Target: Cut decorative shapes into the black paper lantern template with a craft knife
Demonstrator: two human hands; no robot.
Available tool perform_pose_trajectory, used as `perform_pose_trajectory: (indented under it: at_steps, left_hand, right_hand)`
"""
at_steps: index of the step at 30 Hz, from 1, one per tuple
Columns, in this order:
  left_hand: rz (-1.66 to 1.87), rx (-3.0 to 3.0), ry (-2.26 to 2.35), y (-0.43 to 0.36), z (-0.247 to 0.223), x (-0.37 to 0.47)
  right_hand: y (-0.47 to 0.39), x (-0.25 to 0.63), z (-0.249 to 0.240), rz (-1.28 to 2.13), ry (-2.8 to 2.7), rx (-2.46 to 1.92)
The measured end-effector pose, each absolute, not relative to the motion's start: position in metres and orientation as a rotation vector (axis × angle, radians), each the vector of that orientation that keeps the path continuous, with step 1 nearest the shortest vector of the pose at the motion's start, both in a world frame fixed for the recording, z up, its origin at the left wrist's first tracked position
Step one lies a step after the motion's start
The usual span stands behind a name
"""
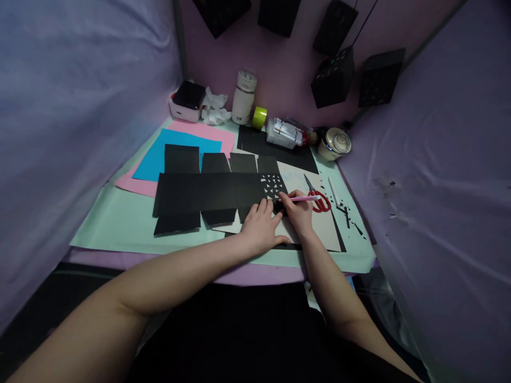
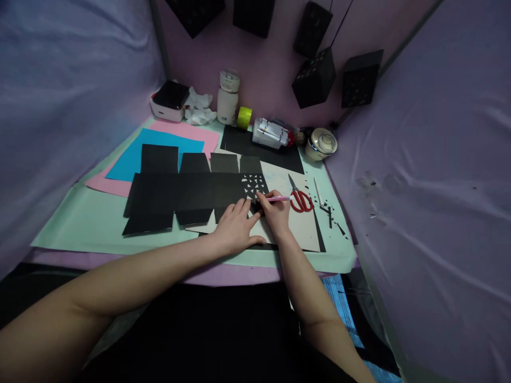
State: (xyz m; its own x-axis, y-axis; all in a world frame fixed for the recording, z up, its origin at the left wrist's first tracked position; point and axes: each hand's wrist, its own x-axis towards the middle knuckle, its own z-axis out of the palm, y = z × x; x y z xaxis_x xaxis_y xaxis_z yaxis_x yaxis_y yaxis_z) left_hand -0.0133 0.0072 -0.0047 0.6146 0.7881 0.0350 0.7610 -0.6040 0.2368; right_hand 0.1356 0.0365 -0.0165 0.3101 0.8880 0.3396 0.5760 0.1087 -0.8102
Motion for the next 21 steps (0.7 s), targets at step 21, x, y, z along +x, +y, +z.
perform_pose_trajectory:
  at_steps: [21]
  left_hand:
    - [0.178,2.645,1.277,0.008,-0.004,-0.012]
  right_hand:
    - [0.04,0.159,-0.01,0.673,-1.447,-1.557]
